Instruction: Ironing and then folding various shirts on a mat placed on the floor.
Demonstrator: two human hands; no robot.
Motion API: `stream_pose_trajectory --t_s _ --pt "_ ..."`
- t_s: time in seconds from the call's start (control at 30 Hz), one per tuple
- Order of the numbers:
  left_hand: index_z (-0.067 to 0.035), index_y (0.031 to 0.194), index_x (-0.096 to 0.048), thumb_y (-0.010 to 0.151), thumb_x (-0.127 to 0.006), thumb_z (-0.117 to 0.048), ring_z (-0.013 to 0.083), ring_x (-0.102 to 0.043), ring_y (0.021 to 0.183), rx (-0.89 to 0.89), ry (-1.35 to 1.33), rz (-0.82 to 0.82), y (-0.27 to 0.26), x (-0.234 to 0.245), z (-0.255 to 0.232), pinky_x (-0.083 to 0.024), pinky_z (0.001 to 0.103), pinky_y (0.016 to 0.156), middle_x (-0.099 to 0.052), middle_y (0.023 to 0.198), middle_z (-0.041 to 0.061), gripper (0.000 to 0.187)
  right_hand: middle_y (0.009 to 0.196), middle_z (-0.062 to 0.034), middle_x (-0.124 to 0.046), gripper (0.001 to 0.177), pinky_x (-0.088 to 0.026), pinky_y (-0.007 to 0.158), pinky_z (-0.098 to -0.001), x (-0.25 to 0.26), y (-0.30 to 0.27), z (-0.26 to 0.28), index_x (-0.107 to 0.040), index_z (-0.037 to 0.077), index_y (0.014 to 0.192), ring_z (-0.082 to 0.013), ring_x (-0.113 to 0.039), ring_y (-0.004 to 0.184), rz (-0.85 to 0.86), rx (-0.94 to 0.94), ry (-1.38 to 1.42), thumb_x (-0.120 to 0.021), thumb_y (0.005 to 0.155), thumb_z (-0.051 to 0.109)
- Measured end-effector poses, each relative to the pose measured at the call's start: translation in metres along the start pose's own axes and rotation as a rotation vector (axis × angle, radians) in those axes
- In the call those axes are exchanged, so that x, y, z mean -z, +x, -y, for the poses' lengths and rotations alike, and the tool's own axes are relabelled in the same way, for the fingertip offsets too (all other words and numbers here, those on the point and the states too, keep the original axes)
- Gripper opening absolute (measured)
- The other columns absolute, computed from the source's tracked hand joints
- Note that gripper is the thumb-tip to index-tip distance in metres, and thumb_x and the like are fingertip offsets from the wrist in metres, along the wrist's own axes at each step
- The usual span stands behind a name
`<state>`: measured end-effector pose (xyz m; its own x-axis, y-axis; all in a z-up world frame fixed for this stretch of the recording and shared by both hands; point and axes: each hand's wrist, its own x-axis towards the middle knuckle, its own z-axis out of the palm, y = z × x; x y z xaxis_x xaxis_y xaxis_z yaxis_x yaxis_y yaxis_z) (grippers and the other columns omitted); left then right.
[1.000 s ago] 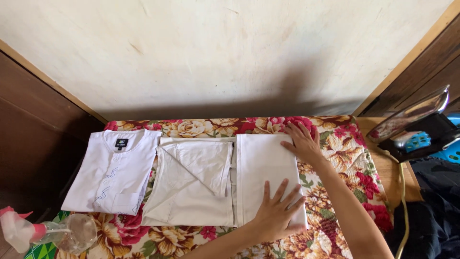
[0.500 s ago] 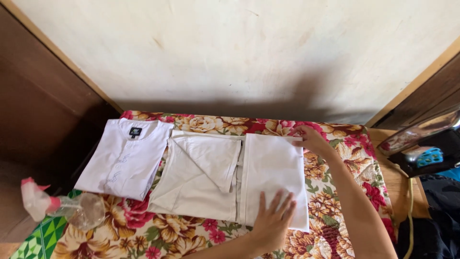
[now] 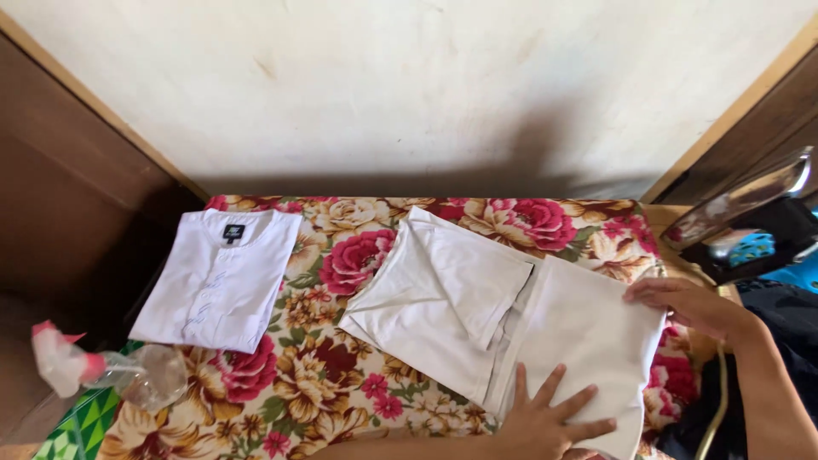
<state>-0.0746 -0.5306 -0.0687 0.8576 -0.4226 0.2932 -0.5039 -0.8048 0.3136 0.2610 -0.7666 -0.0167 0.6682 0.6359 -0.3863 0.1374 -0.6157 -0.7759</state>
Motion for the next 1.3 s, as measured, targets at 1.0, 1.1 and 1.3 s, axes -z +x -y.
stream_pose_trajectory --t_s 1.0,1.1,1.3 --pt "-0.001 0.122 -0.058 0.101 -0.054 -0.034 0.024 -0.076 0.084 1.313 -1.573 -0.741 -0.118 0.166 0.182 -0.067 0.036 0.077 -0.073 0.098 0.015 0.039 0.08 -0.0121 -0.068 0.033 -0.051 0.067 -0.0371 -0.181 0.249 0.265 -0.071 0.005 0.106 -0.0199 -0.06 0.072 -0.168 0.329 -0.152 -0.062 0.102 0.037" --pt "0.001 0.113 -0.062 0.101 -0.055 -0.034 0.0236 -0.076 0.074 1.348 -1.421 -0.687 -0.13 0.157 0.195 -0.066 0.035 0.067 -0.073 0.089 0.016 0.039 0.083 -0.0131 -0.072 0.034 -0.053 0.07 -0.0425 -0.198 0.25 0.269 -0.069 0.009 0.107 -0.0273 -0.066 0.076 -0.295 0.367 -0.225 -0.06 0.101 0.04" --pt "0.005 0.099 -0.061 0.1 -0.061 -0.034 0.0227 -0.077 0.065 1.405 -1.194 -0.594 -0.135 0.184 0.201 -0.061 0.031 0.054 -0.075 0.077 0.015 0.038 0.091 -0.0145 -0.075 0.035 -0.055 0.073 -0.0553 -0.223 0.242 0.278 -0.068 0.017 0.11 -0.0397 -0.07 0.089 -0.5 0.331 -0.457 -0.056 0.101 0.048"
